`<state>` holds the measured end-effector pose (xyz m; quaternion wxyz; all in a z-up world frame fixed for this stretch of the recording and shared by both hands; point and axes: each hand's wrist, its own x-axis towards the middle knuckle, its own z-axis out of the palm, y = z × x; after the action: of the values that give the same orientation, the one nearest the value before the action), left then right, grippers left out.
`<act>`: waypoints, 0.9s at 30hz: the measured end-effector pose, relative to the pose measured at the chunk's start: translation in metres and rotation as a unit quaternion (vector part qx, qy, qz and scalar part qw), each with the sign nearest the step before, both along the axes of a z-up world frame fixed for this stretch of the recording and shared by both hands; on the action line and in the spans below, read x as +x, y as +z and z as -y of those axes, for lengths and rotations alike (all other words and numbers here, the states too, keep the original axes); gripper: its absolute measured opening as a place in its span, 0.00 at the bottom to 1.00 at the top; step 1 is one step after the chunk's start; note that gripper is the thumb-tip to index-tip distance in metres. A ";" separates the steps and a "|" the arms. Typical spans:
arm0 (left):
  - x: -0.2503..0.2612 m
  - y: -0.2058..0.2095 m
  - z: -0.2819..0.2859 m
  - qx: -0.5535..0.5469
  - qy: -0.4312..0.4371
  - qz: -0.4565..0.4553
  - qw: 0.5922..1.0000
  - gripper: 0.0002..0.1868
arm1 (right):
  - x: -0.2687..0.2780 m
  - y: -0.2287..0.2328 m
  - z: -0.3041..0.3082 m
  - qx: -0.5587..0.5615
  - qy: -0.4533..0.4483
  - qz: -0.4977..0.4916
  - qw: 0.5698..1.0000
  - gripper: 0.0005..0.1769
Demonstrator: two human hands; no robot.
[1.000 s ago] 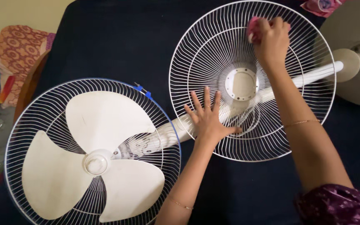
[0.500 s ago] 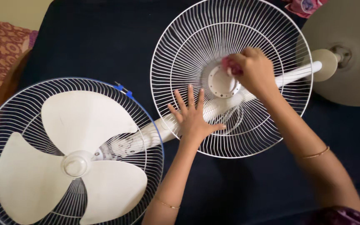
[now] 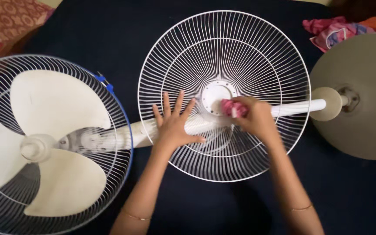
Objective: The person secures the front fan cage to the fan body using blue zip ties, then wipes the rear fan cage with a pink cloth. The fan blades and rear cage are visible on a dark surface.
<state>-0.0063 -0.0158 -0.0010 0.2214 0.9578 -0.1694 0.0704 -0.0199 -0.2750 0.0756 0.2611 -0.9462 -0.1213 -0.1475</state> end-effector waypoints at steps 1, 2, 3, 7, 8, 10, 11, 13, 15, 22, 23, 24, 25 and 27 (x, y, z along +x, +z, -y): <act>0.001 -0.002 -0.003 0.000 -0.004 0.009 1.000 0.74 | -0.009 -0.003 -0.007 -0.018 0.035 0.061 0.997 0.23; 0.001 -0.004 -0.003 0.000 -0.006 0.016 1.000 0.74 | -0.015 -0.002 -0.011 -0.037 0.073 0.119 0.989 0.24; 0.001 -0.006 -0.004 -0.003 -0.016 0.008 1.000 0.73 | -0.019 0.002 -0.013 -0.016 0.089 0.037 0.995 0.26; 0.016 -0.002 -0.019 0.014 -0.055 -0.034 0.998 0.70 | -0.024 0.025 -0.029 0.049 0.203 -0.018 0.978 0.29; 0.022 0.000 -0.020 0.018 -0.066 -0.052 0.996 0.69 | -0.025 0.033 -0.029 0.053 0.242 0.032 0.968 0.30; 0.035 0.006 -0.023 0.036 -0.083 -0.070 0.993 0.67 | -0.029 0.047 -0.027 0.115 0.138 0.006 0.984 0.30; 0.040 0.008 -0.025 0.046 -0.093 -0.081 0.991 0.66 | -0.030 0.049 -0.028 0.148 0.084 -0.009 0.985 0.30; 0.044 0.012 -0.028 0.049 -0.097 -0.070 0.992 0.59 | -0.040 0.041 -0.035 0.158 -0.008 -0.007 0.987 0.30; 0.055 0.029 -0.033 0.055 -0.094 -0.033 0.994 0.50 | -0.039 0.038 -0.041 0.144 -0.043 0.023 0.988 0.29; -0.002 0.046 -0.068 0.004 0.000 0.133 0.991 0.27 | -0.027 -0.001 -0.076 0.091 -0.060 0.074 0.991 0.29; -0.014 0.043 -0.072 -0.012 0.014 0.153 0.988 0.27 | -0.024 -0.005 -0.081 0.075 -0.070 0.080 0.992 0.29; -0.026 0.041 -0.075 -0.007 0.009 0.149 0.989 0.28 | -0.020 -0.008 -0.087 0.074 -0.075 0.082 0.991 0.28; -0.037 0.040 -0.076 -0.002 0.005 0.144 0.990 0.29 | -0.015 -0.011 -0.092 0.073 -0.080 0.083 0.991 0.28; -0.055 0.041 -0.079 0.020 -0.006 0.136 0.990 0.31 | -0.004 -0.011 -0.105 0.082 -0.096 0.062 0.990 0.28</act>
<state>-0.0609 0.0634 0.0402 0.1771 0.9425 -0.2053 0.1954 -0.0237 -0.1702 0.0642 0.3147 -0.9178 -0.0334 -0.2398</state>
